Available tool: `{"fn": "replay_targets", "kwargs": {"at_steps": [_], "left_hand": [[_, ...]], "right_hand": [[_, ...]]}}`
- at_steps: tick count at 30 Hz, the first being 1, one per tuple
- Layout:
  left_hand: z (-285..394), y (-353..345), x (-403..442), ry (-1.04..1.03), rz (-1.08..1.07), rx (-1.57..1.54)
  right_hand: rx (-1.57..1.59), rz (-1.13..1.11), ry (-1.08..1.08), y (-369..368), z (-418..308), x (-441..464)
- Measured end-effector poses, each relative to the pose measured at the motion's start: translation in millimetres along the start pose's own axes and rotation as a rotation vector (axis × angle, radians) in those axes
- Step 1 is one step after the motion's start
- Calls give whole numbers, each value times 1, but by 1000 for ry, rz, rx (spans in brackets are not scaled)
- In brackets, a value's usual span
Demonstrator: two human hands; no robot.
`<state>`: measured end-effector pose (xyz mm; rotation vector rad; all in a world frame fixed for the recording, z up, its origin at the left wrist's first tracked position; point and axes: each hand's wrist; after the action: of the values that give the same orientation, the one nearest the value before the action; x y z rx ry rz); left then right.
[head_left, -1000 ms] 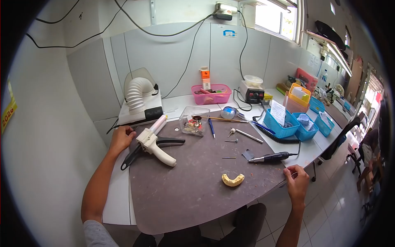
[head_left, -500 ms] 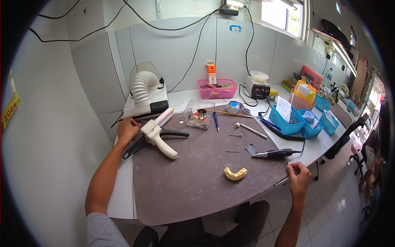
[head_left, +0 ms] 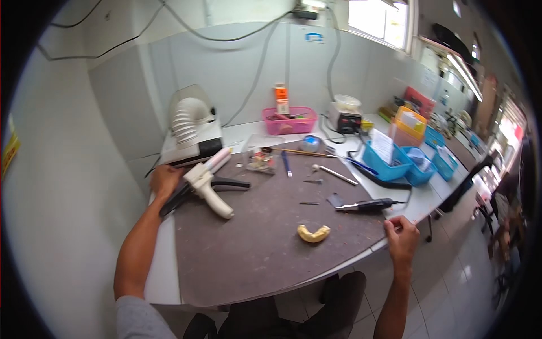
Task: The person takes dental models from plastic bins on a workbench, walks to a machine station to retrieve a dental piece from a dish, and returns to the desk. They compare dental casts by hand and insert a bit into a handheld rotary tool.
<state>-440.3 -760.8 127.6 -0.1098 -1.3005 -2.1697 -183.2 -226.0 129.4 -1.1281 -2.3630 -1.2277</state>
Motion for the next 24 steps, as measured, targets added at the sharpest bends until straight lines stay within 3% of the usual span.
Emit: {"fn": "replay_targets", "kwargs": {"at_steps": [3, 5, 7, 10, 12, 16, 20, 22, 24], "left_hand": [[-23, -18, 22, -158, 4, -93], [-42, -32, 40, -180, 57, 38], [-86, -58, 75, -348, 147, 28], [-111, -74, 105, -359, 145, 59], [-149, -99, 158, -443, 0, 29], [-52, -146, 168, -548, -103, -176], [1, -136, 141, -574, -172, -351], [16, -124, 117, -577, -217, -424], [14, -101, 90, -559, -246, -484]], "right_hand": [[44, 2, 17, 2, 2, -4], [174, 81, 0, 9, -8, -18], [330, 307, 66, 8, 1, -41], [395, 492, 56, -5, 40, -82], [294, 334, -174, -17, 65, -117], [-251, 2, -195, -86, 157, -217], [-368, -86, -217, -92, 154, -234], [-193, -162, -216, -92, 174, -223], [-115, -386, -327, -80, 194, -208]]}}
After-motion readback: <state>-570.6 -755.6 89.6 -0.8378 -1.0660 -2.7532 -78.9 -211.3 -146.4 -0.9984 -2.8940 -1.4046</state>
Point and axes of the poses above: each hand's wrist, its own x-axis towards the middle knuckle, its own y-axis out of the back of the hand, z = x × y, and after that the axes turned 1 degree about x, right-handed
